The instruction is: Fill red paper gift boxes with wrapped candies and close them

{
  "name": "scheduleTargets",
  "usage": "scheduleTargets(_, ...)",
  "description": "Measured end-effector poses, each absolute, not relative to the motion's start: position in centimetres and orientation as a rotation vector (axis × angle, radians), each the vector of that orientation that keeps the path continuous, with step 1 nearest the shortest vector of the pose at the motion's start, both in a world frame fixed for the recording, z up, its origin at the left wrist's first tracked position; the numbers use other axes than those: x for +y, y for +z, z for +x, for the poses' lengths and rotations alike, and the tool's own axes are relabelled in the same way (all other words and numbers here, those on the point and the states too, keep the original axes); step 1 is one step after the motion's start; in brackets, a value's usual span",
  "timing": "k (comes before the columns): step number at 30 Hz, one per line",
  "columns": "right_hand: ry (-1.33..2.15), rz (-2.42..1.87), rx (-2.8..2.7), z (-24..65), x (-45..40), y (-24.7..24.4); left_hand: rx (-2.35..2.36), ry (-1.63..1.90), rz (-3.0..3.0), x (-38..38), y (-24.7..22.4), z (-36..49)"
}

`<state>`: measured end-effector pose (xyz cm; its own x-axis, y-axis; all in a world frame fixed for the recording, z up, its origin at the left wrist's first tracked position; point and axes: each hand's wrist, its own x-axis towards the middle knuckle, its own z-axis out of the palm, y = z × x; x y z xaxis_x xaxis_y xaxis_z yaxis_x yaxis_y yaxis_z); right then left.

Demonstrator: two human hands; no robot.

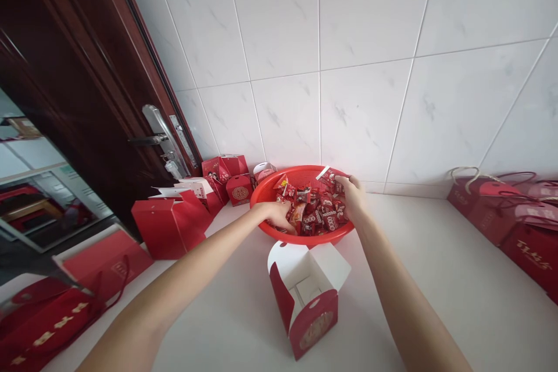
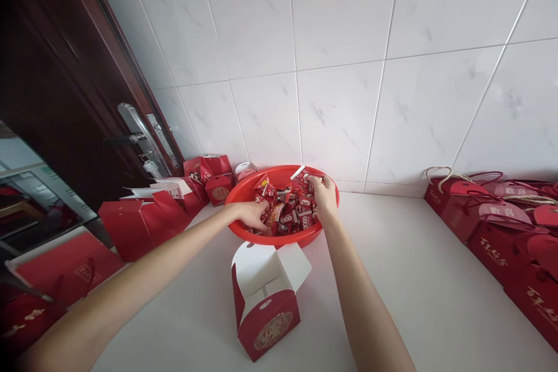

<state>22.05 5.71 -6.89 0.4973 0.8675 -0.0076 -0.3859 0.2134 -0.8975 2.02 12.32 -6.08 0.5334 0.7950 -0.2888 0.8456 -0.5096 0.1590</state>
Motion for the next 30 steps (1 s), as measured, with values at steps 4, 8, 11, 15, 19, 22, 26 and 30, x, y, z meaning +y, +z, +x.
scheduleTargets(4, 0.950, -1.014, -0.593, 22.1, 5.8, -7.0, 1.459, -0.254, 2.474, 12.7, -5.6, 2.7)
scheduleTargets(8, 0.951, -1.020, -0.597, 22.1, 5.7, -7.0, 1.466, -0.152, 2.452, 13.6, -6.0, 4.1)
scheduleTargets(11, 0.945, -1.025, -0.595, 22.1, 5.7, -6.9, 1.368, -0.044, 2.413, 13.9, -6.1, 4.9)
scheduleTargets(15, 0.934, -1.036, -0.583, 22.0, 5.7, -6.8, 1.220, 0.259, 2.345, 13.4, -5.4, 4.9)
scheduleTargets(19, 0.923, -1.059, -0.571, 22.0, 5.6, -6.6, 0.996, 0.566, 2.098, 12.2, -4.4, 4.4)
scheduleTargets(22, 0.922, -1.062, -0.594, 22.0, 5.5, -6.6, 0.799, 0.708, 1.880, 11.2, -4.1, 4.6)
scheduleTargets(26, 0.990, -1.069, -0.713, 22.1, 5.6, -6.8, 0.695, 0.775, 1.900, 10.0, -4.1, 5.3)
scheduleTargets(30, 1.052, -1.066, -0.871, 22.3, 5.5, -7.1, 0.694, 0.814, 1.908, 9.4, -4.4, 5.6)
